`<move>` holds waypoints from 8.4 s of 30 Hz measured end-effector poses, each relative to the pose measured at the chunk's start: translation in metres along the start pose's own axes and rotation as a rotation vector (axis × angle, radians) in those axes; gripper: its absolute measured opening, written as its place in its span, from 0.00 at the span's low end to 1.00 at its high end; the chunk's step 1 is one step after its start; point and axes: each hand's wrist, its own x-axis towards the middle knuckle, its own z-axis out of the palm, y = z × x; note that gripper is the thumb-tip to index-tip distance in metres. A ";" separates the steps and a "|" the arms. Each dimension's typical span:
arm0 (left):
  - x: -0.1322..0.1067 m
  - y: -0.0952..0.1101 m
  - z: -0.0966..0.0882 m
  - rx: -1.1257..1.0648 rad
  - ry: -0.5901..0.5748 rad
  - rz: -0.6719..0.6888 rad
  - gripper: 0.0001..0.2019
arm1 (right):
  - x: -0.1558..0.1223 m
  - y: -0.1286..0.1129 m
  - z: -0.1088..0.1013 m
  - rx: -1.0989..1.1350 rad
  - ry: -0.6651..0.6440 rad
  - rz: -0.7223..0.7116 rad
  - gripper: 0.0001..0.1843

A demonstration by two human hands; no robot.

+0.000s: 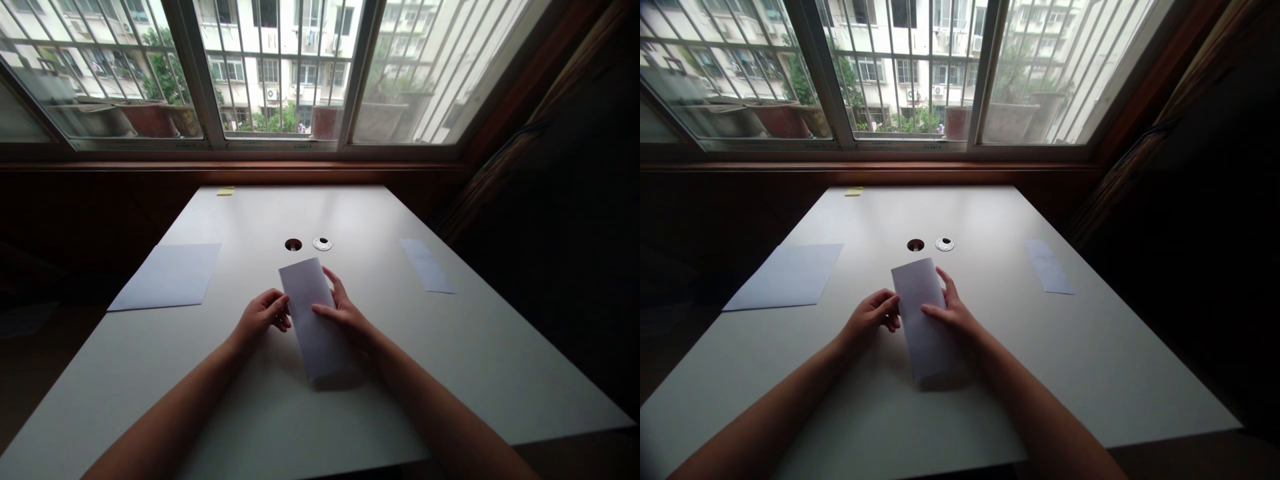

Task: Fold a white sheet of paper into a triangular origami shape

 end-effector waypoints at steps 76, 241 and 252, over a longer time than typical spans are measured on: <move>0.002 0.000 -0.007 0.030 0.277 0.223 0.13 | -0.005 0.000 -0.001 -0.064 -0.159 0.097 0.57; 0.003 -0.008 -0.015 -0.257 -0.121 -0.067 0.14 | 0.003 0.005 -0.014 0.199 0.081 0.097 0.38; 0.004 -0.006 -0.014 -0.233 -0.122 -0.091 0.11 | 0.003 0.005 -0.012 0.170 0.051 0.078 0.38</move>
